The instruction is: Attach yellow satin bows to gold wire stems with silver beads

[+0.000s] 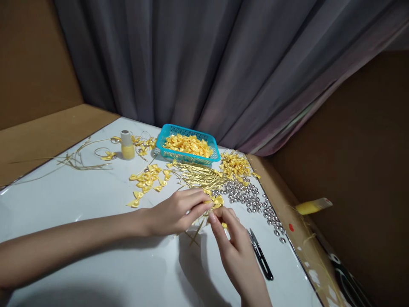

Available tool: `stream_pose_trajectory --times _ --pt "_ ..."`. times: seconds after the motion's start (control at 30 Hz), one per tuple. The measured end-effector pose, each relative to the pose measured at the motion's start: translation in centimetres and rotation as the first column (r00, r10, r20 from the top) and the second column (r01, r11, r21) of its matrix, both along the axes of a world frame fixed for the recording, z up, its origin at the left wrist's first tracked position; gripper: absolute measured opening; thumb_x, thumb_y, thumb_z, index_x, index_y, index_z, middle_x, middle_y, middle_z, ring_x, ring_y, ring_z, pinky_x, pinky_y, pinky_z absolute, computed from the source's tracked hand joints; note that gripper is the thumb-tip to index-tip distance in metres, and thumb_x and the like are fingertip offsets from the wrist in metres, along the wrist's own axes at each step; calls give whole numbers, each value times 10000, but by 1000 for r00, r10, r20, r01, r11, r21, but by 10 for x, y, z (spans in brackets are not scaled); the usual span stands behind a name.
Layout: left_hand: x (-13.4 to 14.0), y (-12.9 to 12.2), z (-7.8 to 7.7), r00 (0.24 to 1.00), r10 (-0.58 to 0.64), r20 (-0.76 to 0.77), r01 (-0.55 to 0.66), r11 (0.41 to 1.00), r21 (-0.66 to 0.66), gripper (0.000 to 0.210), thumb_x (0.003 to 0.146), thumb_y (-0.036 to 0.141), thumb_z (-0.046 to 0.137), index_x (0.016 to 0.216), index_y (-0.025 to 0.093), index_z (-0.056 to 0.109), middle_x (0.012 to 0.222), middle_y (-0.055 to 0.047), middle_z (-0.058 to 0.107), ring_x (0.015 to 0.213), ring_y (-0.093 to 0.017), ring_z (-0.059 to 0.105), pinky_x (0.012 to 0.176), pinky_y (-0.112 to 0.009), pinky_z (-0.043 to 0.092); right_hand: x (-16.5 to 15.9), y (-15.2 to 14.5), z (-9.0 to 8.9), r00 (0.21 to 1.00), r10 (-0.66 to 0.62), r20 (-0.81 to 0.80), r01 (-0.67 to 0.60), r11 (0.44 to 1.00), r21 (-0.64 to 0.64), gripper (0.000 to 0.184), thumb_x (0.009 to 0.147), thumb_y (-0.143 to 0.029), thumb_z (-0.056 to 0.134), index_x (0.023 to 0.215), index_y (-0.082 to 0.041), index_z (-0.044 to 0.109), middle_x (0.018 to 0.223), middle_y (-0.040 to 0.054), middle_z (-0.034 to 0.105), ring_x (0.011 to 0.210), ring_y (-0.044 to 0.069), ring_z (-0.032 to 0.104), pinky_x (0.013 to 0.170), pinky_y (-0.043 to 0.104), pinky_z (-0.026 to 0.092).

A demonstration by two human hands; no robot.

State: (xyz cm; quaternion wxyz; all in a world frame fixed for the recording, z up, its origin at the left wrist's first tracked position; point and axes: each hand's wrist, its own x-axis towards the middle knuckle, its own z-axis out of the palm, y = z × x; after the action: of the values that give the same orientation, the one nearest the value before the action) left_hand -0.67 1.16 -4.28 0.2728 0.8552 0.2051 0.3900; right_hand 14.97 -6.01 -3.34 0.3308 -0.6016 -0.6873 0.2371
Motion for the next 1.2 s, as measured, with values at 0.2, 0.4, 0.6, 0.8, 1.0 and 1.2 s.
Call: stream_pose_trajectory --times 0.2,0.4,0.6,0.8,1.0,1.2 --pt "-2 3 -3 999 -41 -36 48 978 204 246 947 155 327 849 136 552 724 -56 574 675 -147 484 613 -267 439 -2 -1 -1 999 44 -5 -44 994 -105 293 938 -354 333 683 -216 382 614 -11 480 568 150 409 531 254 342" --pt "-3 6 -9 996 -29 -83 56 933 354 213 924 107 338 885 121 547 717 -64 570 670 -157 477 628 -279 436 -1 2 2 988 148 48 -142 983 -117 250 917 -310 337 694 -216 402 578 -22 452 529 143 388 505 245 323" --pt "-2 4 -7 997 -46 -60 63 940 335 211 926 102 334 885 116 541 721 -65 579 678 -156 477 648 -276 449 2 0 2 984 175 -31 -178 968 -175 271 930 -343 332 696 -214 378 606 -24 432 538 129 362 489 231 302" --pt "-1 3 -3 999 -32 -20 36 965 260 219 934 114 347 838 115 544 720 -63 575 675 -146 479 649 -263 449 -1 -3 -2 938 137 -317 -230 934 -275 333 932 -443 366 693 -212 351 615 -46 342 567 114 319 510 228 277" --pt "0 3 -3 999 7 43 -16 979 202 195 936 123 366 824 129 525 716 -45 561 667 -138 483 630 -254 441 -7 -6 -3 917 80 -391 -211 929 -305 363 911 -469 412 674 -196 397 629 -36 376 595 110 344 545 221 307" --pt "0 4 -5 997 31 67 -40 991 126 160 924 122 399 817 139 517 709 -22 532 649 -124 470 625 -245 426 -16 -17 -10 978 85 -191 -123 972 -198 348 925 -388 404 641 -190 431 598 -20 462 602 120 427 574 228 343"
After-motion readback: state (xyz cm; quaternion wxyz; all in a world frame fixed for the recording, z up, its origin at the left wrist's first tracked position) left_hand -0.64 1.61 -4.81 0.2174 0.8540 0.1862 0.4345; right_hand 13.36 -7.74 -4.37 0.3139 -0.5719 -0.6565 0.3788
